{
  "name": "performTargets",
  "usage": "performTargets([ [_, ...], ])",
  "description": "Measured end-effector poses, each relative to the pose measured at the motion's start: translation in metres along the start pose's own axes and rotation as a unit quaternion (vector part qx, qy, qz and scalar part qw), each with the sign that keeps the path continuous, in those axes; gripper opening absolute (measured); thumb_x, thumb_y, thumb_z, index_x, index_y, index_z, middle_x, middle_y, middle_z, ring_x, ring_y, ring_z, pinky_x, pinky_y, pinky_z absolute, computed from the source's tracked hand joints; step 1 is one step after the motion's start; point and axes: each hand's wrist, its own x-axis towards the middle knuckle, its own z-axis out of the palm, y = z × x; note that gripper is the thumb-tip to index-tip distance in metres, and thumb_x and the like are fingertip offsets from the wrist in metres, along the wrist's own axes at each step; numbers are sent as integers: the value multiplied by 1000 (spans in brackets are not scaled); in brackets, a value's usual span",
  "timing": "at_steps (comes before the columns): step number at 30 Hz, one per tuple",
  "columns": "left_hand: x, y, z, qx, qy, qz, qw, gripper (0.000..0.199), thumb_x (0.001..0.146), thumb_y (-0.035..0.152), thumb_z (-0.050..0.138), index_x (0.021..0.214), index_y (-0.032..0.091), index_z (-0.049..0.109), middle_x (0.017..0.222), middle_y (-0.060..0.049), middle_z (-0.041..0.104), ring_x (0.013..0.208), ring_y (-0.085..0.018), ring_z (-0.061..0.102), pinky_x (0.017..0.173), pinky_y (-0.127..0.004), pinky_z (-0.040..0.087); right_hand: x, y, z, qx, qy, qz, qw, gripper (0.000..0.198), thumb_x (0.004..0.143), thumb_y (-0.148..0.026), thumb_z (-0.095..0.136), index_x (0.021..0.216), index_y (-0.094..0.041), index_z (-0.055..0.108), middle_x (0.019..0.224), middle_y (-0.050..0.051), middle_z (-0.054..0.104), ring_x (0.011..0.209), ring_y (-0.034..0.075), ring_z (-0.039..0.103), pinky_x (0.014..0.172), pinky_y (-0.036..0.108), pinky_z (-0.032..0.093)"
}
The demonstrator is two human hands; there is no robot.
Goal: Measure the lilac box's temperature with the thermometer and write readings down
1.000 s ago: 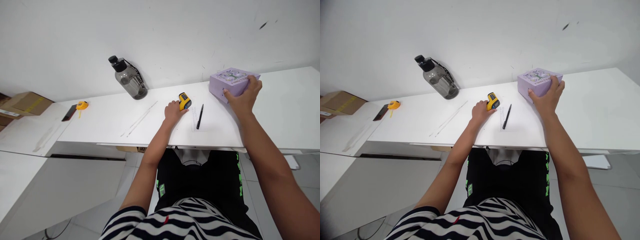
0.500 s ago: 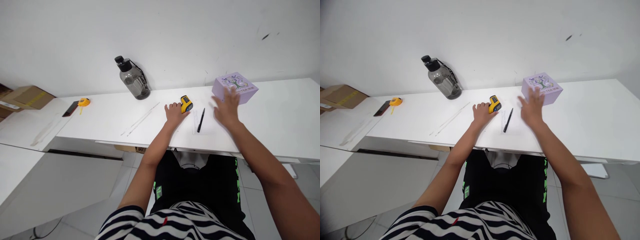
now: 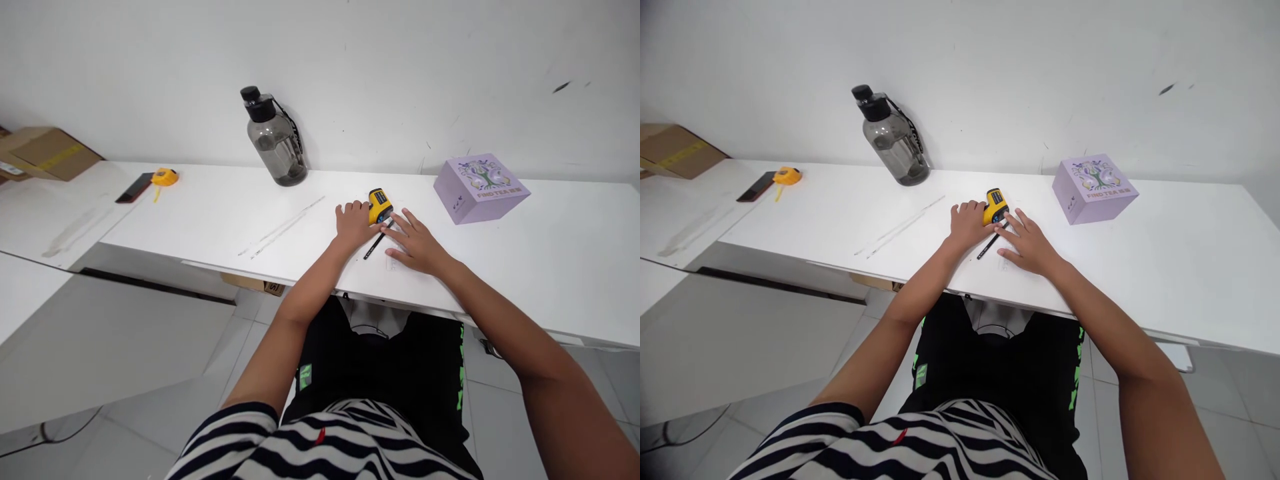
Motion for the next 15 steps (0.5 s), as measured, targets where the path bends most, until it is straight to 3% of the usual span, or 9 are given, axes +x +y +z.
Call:
performTargets([
  [3, 0, -2, 0, -8, -6, 23, 1000, 83, 90, 68, 58, 156, 23, 39, 152, -12, 53, 139, -34, 46, 125, -57, 21, 0, -3, 2, 10, -31, 28, 999, 57, 102, -50, 51, 155, -28, 52, 171, 14, 27, 159, 43, 17, 118, 70, 31],
  [8, -1, -3, -3, -19, -17, 31, 999, 94, 86, 76, 59, 159, 23, 33, 155, -13, 49, 142, -36, 43, 127, -58, 17, -3, 13, -8, 1, -17, 52, 998, 38, 98, -20, 48, 126, -26, 74, 156, 10, 53, 153, 36, 38, 121, 63, 32],
  [12, 0, -1, -5, -22, -21, 22, 999, 88, 88, 73, 59, 157, 24, 36, 152, -13, 52, 140, -35, 46, 126, -56, 20, -6, 21, -12, 13, -27, 84, 996, 37, 102, -27, 48, 130, -26, 72, 154, 10, 56, 151, 38, 41, 116, 65, 38],
  [15, 0, 0, -5, -19, -18, 10, 1000, 82, 90, 68, 58, 155, 23, 38, 150, -13, 54, 137, -35, 49, 123, -54, 25, -3, 16, -11, 25, -39, 66, 997, 35, 104, -31, 45, 123, -27, 75, 152, 8, 58, 151, 36, 42, 118, 67, 33],
])
